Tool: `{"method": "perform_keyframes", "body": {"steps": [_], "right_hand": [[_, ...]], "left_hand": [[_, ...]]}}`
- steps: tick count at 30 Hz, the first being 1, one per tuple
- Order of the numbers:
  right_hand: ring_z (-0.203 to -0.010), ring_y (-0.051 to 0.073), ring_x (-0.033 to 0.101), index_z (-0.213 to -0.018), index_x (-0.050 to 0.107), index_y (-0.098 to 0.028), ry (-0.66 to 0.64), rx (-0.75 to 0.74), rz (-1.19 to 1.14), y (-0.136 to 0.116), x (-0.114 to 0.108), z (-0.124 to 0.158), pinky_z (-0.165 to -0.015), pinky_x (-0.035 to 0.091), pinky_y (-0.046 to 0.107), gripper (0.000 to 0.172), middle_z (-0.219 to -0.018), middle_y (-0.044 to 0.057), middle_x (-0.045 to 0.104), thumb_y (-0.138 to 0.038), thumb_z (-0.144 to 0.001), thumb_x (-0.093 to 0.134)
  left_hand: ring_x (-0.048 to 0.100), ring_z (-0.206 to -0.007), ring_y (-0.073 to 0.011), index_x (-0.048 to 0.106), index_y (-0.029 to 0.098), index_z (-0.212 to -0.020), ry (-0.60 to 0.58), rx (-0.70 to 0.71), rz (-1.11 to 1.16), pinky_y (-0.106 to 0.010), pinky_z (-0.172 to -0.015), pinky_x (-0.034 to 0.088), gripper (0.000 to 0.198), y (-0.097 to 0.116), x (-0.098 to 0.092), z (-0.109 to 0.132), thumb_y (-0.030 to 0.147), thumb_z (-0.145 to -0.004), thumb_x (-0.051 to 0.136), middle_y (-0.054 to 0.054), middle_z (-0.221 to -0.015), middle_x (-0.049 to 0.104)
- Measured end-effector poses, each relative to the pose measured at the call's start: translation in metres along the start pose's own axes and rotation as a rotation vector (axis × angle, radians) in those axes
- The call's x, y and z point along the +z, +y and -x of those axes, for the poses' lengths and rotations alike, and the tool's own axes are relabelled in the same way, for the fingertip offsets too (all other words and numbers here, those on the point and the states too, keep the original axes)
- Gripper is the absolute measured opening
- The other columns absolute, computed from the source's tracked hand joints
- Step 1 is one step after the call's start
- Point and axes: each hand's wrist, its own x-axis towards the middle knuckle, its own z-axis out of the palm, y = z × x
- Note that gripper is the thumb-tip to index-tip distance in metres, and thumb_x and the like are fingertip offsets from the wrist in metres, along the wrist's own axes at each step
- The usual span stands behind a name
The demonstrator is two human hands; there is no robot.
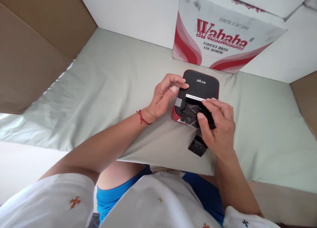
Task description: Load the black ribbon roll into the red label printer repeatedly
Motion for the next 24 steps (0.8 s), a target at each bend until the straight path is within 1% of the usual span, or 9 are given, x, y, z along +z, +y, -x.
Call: {"method": "perform_keyframes", "body": {"steps": [5,9,12,15,17,19,21,22,24], "right_hand": [[-0.134,0.033,0.079,-0.142,0.081,-0.024,-0.001,0.026,-0.007,0.001,0.001,0.000,-0.120,0.061,0.055,0.030,-0.136,0.015,0.084,-0.035,-0.117,0.069],[-0.137,0.033,0.078,-0.144,0.080,-0.025,0.000,0.021,-0.019,0.003,0.001,0.003,-0.122,0.061,0.057,0.031,-0.139,0.015,0.084,-0.035,-0.117,0.068],[-0.138,0.033,0.078,-0.140,0.080,-0.026,0.020,-0.009,-0.046,0.002,0.000,0.004,-0.122,0.062,0.058,0.027,-0.139,0.015,0.083,-0.031,-0.116,0.069],[-0.134,0.033,0.079,-0.135,0.081,-0.026,0.025,-0.054,-0.068,-0.002,-0.003,0.004,-0.117,0.064,0.057,0.024,-0.132,0.013,0.084,-0.026,-0.114,0.069],[-0.133,0.034,0.078,-0.132,0.083,-0.027,0.026,-0.079,-0.066,-0.005,-0.004,0.004,-0.116,0.064,0.058,0.023,-0.126,0.012,0.085,-0.024,-0.114,0.068],[-0.134,0.034,0.077,-0.128,0.084,-0.029,0.039,-0.093,-0.055,-0.006,-0.005,0.005,-0.115,0.064,0.058,0.023,-0.123,0.010,0.085,-0.023,-0.113,0.067],[-0.135,0.034,0.076,-0.123,0.086,-0.029,0.058,-0.098,-0.049,-0.007,-0.005,0.005,-0.114,0.063,0.058,0.023,-0.120,0.010,0.085,-0.021,-0.113,0.067],[-0.135,0.034,0.075,-0.122,0.086,-0.029,0.065,-0.098,-0.047,-0.006,-0.005,0.006,-0.113,0.063,0.057,0.023,-0.119,0.009,0.085,-0.021,-0.113,0.067],[-0.134,0.034,0.075,-0.120,0.087,-0.030,0.071,-0.094,-0.045,-0.006,-0.005,0.006,-0.113,0.062,0.057,0.024,-0.116,0.008,0.086,-0.020,-0.112,0.067]], "left_hand": [[0.085,-0.122,-0.0270,0.075,0.031,-0.136,-0.032,0.051,-0.070,-0.047,-0.113,0.066,0.041,0.002,-0.003,0.002,0.064,-0.119,0.059,-0.007,-0.126,0.083],[0.082,-0.130,-0.0295,0.072,0.033,-0.144,-0.092,0.068,-0.059,-0.050,-0.122,0.063,0.050,-0.004,-0.008,0.004,0.067,-0.108,0.076,-0.007,-0.135,0.080],[0.080,-0.138,-0.0318,0.069,0.037,-0.147,-0.103,0.024,0.007,-0.054,-0.129,0.059,0.059,-0.009,-0.009,0.007,0.071,-0.101,0.082,-0.005,-0.142,0.078],[0.073,-0.150,-0.0343,0.064,0.041,-0.153,-0.113,-0.055,0.093,-0.058,-0.137,0.053,0.067,-0.017,-0.009,0.011,0.073,-0.098,0.085,-0.004,-0.149,0.077],[0.061,-0.167,-0.0379,0.058,0.045,-0.162,-0.123,-0.108,0.142,-0.063,-0.144,0.044,0.079,-0.027,-0.010,0.012,0.072,-0.094,0.087,-0.003,-0.164,0.072],[0.037,-0.186,-0.0415,0.046,0.052,-0.174,-0.128,-0.168,0.175,-0.070,-0.152,0.029,0.095,-0.038,-0.015,0.014,0.069,-0.091,0.088,0.001,-0.185,0.055],[0.018,-0.193,-0.0419,0.034,0.058,-0.181,-0.176,-0.243,0.206,-0.075,-0.155,0.015,0.104,-0.048,-0.021,0.014,0.062,-0.091,0.086,0.006,-0.194,0.042],[0.012,-0.194,-0.0414,0.029,0.061,-0.183,-0.205,-0.270,0.220,-0.076,-0.156,0.010,0.108,-0.051,-0.024,0.015,0.060,-0.091,0.086,0.009,-0.196,0.038],[0.007,-0.195,-0.0402,0.021,0.066,-0.184,-0.256,-0.307,0.239,-0.076,-0.156,0.005,0.114,-0.051,-0.029,0.014,0.056,-0.091,0.086,0.011,-0.198,0.033]]}}
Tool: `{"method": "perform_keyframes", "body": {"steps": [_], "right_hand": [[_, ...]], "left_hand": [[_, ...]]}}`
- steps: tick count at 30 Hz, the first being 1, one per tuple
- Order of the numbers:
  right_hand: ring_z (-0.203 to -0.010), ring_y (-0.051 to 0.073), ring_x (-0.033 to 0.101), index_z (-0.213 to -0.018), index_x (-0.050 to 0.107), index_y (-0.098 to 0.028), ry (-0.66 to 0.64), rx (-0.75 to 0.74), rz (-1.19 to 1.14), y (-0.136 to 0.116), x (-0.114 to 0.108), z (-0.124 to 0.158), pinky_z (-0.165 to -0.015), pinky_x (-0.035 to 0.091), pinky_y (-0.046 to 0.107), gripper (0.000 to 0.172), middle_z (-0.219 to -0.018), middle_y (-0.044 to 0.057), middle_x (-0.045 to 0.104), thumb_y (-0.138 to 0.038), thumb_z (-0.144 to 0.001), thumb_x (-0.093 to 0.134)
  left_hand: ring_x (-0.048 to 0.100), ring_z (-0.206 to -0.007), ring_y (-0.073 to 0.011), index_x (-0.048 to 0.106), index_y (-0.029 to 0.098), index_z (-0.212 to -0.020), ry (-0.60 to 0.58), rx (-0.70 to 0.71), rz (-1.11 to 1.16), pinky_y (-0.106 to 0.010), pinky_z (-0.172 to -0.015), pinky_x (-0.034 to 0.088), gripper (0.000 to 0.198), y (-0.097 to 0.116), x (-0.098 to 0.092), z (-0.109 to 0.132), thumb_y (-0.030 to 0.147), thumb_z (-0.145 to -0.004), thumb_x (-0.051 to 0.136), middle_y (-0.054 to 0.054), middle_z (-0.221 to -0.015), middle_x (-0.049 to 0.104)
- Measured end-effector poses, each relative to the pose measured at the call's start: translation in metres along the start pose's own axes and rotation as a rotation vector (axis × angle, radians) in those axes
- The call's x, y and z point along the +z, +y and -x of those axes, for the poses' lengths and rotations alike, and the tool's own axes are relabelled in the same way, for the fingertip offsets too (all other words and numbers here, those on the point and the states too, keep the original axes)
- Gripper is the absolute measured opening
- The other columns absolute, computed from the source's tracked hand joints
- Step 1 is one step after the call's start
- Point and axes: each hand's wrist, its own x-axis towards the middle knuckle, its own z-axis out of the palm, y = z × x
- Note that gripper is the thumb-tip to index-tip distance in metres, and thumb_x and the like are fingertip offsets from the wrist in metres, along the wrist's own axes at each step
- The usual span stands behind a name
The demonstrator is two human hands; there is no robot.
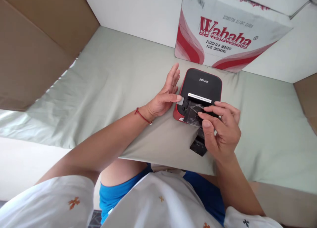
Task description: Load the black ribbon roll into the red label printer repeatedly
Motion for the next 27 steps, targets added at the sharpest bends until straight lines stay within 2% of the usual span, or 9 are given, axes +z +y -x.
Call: {"method": "perform_keyframes", "body": {"steps": [6,10,17,22,27], "right_hand": [[-0.130,0.032,0.075,-0.115,0.088,-0.029,0.010,0.007,-0.002,-0.002,0.000,0.000,-0.111,0.061,0.055,0.024,-0.109,0.007,0.084,-0.017,-0.111,0.068],[-0.126,0.031,0.075,-0.113,0.088,-0.030,0.024,0.013,-0.012,-0.003,0.000,0.000,-0.109,0.061,0.054,0.024,-0.105,0.006,0.084,-0.018,-0.111,0.068],[-0.118,0.032,0.076,-0.109,0.091,-0.033,0.009,0.055,0.008,-0.001,0.004,0.000,-0.105,0.062,0.058,0.023,-0.103,0.007,0.086,-0.029,-0.112,0.068],[-0.108,0.028,0.079,-0.104,0.091,-0.031,-0.011,0.080,-0.114,0.000,-0.002,-0.007,-0.097,0.065,0.051,0.026,-0.099,0.007,0.085,-0.031,-0.115,0.067],[-0.098,0.024,0.081,-0.099,0.093,-0.029,-0.147,0.344,-0.256,0.021,-0.025,-0.037,-0.089,0.066,0.044,0.035,-0.102,0.007,0.086,-0.046,-0.116,0.068]], "left_hand": [[0.003,-0.196,-0.0373,0.009,0.069,-0.185,-0.079,-0.110,0.070,-0.068,-0.159,0.006,0.124,0.020,0.005,0.001,0.058,-0.090,0.088,0.014,-0.202,0.024],[0.005,-0.196,-0.0380,0.007,0.067,-0.186,-0.079,-0.131,0.082,-0.069,-0.159,0.009,0.129,0.021,0.008,0.000,0.060,-0.088,0.091,0.011,-0.203,0.023],[0.032,-0.190,-0.0386,0.038,0.059,-0.180,0.020,-0.085,0.108,-0.071,-0.152,0.034,0.116,0.015,0.008,-0.002,0.062,-0.083,0.100,0.000,-0.191,0.048],[0.035,-0.187,-0.0406,0.054,0.048,-0.174,0.015,-0.102,0.183,-0.064,-0.153,0.035,0.110,0.022,0.017,-0.005,0.063,-0.077,0.103,-0.003,-0.194,0.047],[0.035,-0.186,-0.0416,0.058,0.046,-0.171,0.013,-0.116,0.235,-0.064,-0.153,0.031,0.103,0.023,0.023,-0.007,0.060,-0.078,0.100,-0.002,-0.195,0.047]]}}
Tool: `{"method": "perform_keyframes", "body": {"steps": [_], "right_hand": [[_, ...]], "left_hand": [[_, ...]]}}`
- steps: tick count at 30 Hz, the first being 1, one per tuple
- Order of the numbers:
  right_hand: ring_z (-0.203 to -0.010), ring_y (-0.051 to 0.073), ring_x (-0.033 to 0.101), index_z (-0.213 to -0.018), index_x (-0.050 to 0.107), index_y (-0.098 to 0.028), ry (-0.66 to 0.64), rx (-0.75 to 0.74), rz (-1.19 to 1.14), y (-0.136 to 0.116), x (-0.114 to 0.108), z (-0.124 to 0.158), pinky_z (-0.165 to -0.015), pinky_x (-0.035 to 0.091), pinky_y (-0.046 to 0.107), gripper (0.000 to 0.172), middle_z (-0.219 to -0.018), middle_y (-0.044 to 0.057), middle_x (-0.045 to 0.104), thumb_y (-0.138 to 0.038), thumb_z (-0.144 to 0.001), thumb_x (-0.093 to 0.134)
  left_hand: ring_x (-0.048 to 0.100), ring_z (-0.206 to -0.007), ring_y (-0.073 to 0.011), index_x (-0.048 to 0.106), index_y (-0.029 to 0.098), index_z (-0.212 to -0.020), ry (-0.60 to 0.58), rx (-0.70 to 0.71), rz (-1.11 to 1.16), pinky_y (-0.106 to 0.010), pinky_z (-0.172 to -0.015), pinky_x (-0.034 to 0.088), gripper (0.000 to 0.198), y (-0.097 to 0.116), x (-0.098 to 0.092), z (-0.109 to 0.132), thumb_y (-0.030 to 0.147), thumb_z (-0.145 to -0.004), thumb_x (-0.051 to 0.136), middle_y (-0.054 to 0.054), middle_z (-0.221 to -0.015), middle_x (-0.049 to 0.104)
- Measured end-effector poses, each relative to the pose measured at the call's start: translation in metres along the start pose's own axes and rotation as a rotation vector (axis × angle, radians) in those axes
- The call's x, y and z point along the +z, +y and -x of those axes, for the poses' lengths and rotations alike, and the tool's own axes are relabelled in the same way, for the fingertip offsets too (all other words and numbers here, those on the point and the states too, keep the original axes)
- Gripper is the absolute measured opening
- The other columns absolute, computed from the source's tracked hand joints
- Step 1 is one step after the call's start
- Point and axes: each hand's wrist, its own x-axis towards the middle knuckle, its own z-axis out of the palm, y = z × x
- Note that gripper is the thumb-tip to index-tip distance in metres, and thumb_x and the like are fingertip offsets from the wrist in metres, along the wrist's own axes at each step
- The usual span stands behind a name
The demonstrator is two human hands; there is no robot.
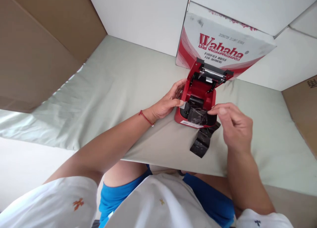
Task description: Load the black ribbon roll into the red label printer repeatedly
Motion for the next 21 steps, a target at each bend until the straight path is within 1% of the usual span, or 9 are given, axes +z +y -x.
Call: {"method": "perform_keyframes", "body": {"steps": [2,4,7,10,13,15,18,21], "right_hand": [[-0.100,0.024,0.081,-0.100,0.093,-0.029,-0.083,0.048,0.048,0.004,-0.009,-0.022,-0.091,0.066,0.042,0.029,-0.108,0.007,0.088,-0.045,-0.112,0.073],[-0.106,0.025,0.083,-0.105,0.094,-0.028,-0.232,0.045,0.119,0.008,-0.011,-0.045,-0.095,0.066,0.042,0.023,-0.117,0.008,0.090,-0.040,-0.107,0.074],[-0.109,0.027,0.084,-0.123,0.093,-0.027,-0.470,0.060,0.315,0.008,-0.003,-0.074,-0.097,0.065,0.043,0.029,-0.124,0.008,0.091,-0.033,-0.105,0.071],[-0.104,0.029,0.083,-0.133,0.090,-0.029,-0.655,0.076,0.630,0.003,0.007,-0.093,-0.091,0.061,0.042,0.036,-0.121,0.007,0.092,-0.031,-0.102,0.072],[-0.101,0.032,0.083,-0.133,0.090,-0.031,-0.798,0.056,0.840,-0.002,0.015,-0.105,-0.080,0.055,0.041,0.037,-0.119,0.008,0.092,-0.034,-0.099,0.075],[-0.096,0.032,0.082,-0.128,0.091,-0.030,-0.846,0.036,0.912,-0.002,0.018,-0.110,-0.073,0.051,0.041,0.035,-0.114,0.009,0.092,-0.033,-0.098,0.075],[-0.088,0.030,0.080,-0.118,0.090,-0.028,-0.833,-0.005,0.954,-0.001,0.023,-0.113,-0.068,0.049,0.040,0.028,-0.106,0.011,0.091,-0.028,-0.095,0.075],[-0.090,0.030,0.080,-0.115,0.087,-0.025,-0.827,0.009,0.953,-0.002,0.026,-0.112,-0.069,0.048,0.039,0.023,-0.107,0.012,0.090,-0.025,-0.095,0.076]], "left_hand": [[0.033,-0.187,-0.0418,0.056,0.046,-0.172,-0.006,-0.001,0.015,-0.065,-0.154,0.030,0.103,-0.002,0.000,-0.001,0.059,-0.079,0.099,-0.003,-0.195,0.046],[0.031,-0.188,-0.0415,0.056,0.046,-0.171,-0.009,0.001,0.026,-0.065,-0.154,0.028,0.102,-0.003,0.000,-0.002,0.057,-0.079,0.099,-0.003,-0.195,0.046],[0.031,-0.188,-0.0417,0.058,0.045,-0.169,-0.011,-0.002,0.041,-0.064,-0.155,0.025,0.101,-0.002,0.002,-0.003,0.056,-0.078,0.099,-0.003,-0.194,0.048],[0.030,-0.188,-0.0421,0.058,0.044,-0.169,-0.010,-0.017,0.052,-0.065,-0.156,0.021,0.101,0.000,0.003,-0.003,0.054,-0.077,0.099,-0.003,-0.195,0.047],[0.027,-0.190,-0.0408,0.058,0.044,-0.168,-0.009,-0.021,0.063,-0.063,-0.157,0.019,0.102,0.000,0.003,-0.003,0.052,-0.076,0.101,-0.003,-0.195,0.046],[0.028,-0.189,-0.0407,0.060,0.044,-0.167,-0.011,-0.019,0.069,-0.063,-0.157,0.019,0.100,0.000,0.003,-0.003,0.051,-0.076,0.102,-0.002,-0.195,0.047],[0.032,-0.188,-0.0414,0.064,0.043,-0.164,-0.001,-0.007,0.098,-0.065,-0.156,0.021,0.094,0.000,0.003,-0.004,0.053,-0.079,0.101,-0.003,-0.192,0.052],[0.037,-0.185,-0.0419,0.067,0.040,-0.160,0.026,-0.001,0.131,-0.066,-0.155,0.024,0.087,0.001,0.005,-0.006,0.057,-0.081,0.099,-0.005,-0.187,0.058]]}}
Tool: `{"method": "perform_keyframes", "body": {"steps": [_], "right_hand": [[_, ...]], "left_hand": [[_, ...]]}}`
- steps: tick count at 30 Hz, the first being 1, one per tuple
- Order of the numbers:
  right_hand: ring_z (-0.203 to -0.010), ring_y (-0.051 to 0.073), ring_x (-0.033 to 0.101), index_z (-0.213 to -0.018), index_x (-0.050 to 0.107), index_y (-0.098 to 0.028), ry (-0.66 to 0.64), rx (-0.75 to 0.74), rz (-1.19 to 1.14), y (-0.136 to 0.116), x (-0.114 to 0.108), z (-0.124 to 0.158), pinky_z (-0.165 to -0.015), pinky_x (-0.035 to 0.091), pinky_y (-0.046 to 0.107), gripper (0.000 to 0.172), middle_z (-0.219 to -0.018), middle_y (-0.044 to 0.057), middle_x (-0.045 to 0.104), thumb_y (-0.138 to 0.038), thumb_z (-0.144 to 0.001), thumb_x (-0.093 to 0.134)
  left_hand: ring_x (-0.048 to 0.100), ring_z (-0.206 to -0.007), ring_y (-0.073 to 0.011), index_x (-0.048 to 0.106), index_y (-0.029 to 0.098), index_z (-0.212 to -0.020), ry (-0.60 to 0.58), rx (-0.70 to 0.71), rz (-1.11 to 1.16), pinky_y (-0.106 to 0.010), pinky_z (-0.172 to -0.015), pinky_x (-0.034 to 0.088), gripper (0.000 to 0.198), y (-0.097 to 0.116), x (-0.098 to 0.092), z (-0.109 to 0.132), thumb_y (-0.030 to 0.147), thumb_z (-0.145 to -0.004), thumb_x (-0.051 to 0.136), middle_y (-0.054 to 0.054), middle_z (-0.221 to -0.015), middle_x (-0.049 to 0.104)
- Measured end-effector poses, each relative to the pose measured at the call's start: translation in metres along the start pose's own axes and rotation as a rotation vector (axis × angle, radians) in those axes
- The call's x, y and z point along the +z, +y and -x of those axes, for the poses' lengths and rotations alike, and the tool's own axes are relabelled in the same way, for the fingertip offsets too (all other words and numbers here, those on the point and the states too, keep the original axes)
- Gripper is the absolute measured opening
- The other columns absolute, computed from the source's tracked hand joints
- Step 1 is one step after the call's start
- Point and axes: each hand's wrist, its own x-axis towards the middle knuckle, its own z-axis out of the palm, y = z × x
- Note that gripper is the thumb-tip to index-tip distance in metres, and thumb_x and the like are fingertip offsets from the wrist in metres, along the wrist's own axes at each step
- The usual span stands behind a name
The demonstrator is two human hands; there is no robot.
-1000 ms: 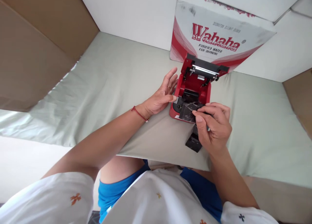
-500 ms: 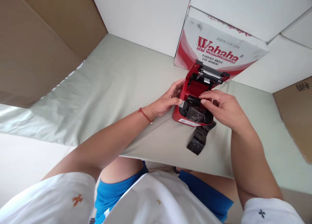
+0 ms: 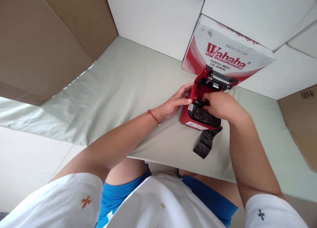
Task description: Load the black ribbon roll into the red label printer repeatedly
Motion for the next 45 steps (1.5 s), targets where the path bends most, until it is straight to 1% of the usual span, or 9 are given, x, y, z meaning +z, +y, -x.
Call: {"method": "perform_keyframes", "body": {"steps": [11,18,20,22,25,29,35,40,45], "right_hand": [[-0.101,0.032,0.081,-0.122,0.087,-0.022,-0.016,-0.009,-0.099,-0.005,-0.001,0.004,-0.080,0.054,0.041,0.027,-0.115,0.012,0.090,-0.022,-0.099,0.073],[-0.089,0.027,0.081,-0.141,0.086,-0.035,0.357,0.071,-0.863,0.047,0.012,0.098,-0.070,0.063,0.041,0.047,-0.124,0.008,0.089,-0.058,-0.100,0.081],[-0.069,0.023,0.073,-0.131,0.092,-0.040,0.397,0.138,-0.995,0.075,0.027,0.129,-0.054,0.050,0.041,0.045,-0.088,0.009,0.082,-0.069,-0.097,0.088],[-0.059,0.022,0.066,-0.126,0.093,-0.045,0.366,0.285,-1.010,0.100,0.047,0.152,-0.051,0.042,0.046,0.043,-0.074,0.009,0.074,-0.075,-0.095,0.088],[-0.089,0.032,0.084,-0.116,0.092,-0.041,0.178,0.375,-0.956,0.119,0.076,0.169,-0.070,0.063,0.046,0.053,-0.097,0.010,0.087,-0.084,-0.087,0.088],[-0.093,0.036,0.084,-0.116,0.091,-0.029,-0.058,0.366,-0.898,0.116,0.098,0.167,-0.079,0.068,0.050,0.062,-0.106,0.013,0.091,-0.082,-0.085,0.085],[-0.061,0.023,0.057,-0.131,0.089,-0.027,0.109,0.441,-0.819,0.090,0.097,0.144,-0.066,0.053,0.042,0.062,-0.074,0.002,0.073,-0.074,-0.093,0.075],[-0.075,0.024,0.071,-0.126,0.091,-0.025,0.107,0.264,-0.784,0.066,0.101,0.114,-0.081,0.061,0.045,0.054,-0.119,0.012,0.089,-0.063,-0.096,0.068],[-0.091,0.029,0.078,-0.125,0.091,-0.027,0.072,0.188,-0.718,0.053,0.107,0.099,-0.087,0.062,0.046,0.049,-0.121,0.013,0.088,-0.059,-0.100,0.064]], "left_hand": [[0.042,-0.182,-0.0417,0.068,0.037,-0.156,0.050,-0.021,-0.003,-0.068,-0.154,0.027,0.080,0.002,0.003,-0.001,0.063,-0.085,0.095,-0.006,-0.180,0.064],[0.045,-0.181,-0.0410,0.069,0.038,-0.156,0.038,-0.006,-0.011,-0.068,-0.153,0.030,0.075,0.001,0.002,0.000,0.063,-0.090,0.093,-0.005,-0.181,0.064],[0.045,-0.181,-0.0407,0.069,0.038,-0.156,0.037,-0.015,-0.022,-0.068,-0.153,0.030,0.074,0.002,0.001,0.000,0.063,-0.090,0.093,-0.005,-0.181,0.064],[0.044,-0.182,-0.0400,0.070,0.038,-0.156,0.042,-0.018,-0.028,-0.067,-0.153,0.030,0.073,0.003,0.001,0.001,0.064,-0.091,0.092,-0.005,-0.181,0.064],[0.045,-0.181,-0.0387,0.072,0.038,-0.153,0.061,-0.016,-0.018,-0.065,-0.153,0.031,0.071,0.004,0.001,0.001,0.064,-0.091,0.092,-0.005,-0.180,0.065],[0.048,-0.179,-0.0377,0.072,0.038,-0.153,0.061,-0.021,-0.035,-0.065,-0.152,0.035,0.068,0.005,-0.001,0.002,0.063,-0.093,0.090,-0.005,-0.180,0.066],[0.048,-0.179,-0.0375,0.073,0.036,-0.151,0.066,-0.026,-0.025,-0.063,-0.152,0.035,0.066,0.009,0.002,0.004,0.063,-0.093,0.091,-0.005,-0.180,0.065],[0.043,-0.182,-0.0396,0.074,0.034,-0.151,0.103,-0.044,0.013,-0.062,-0.153,0.030,0.068,0.010,0.007,0.005,0.064,-0.092,0.093,-0.005,-0.179,0.066],[0.042,-0.183,-0.0396,0.072,0.035,-0.152,0.085,-0.049,-0.008,-0.064,-0.153,0.028,0.072,0.009,0.006,0.003,0.066,-0.091,0.093,-0.006,-0.179,0.066]]}}
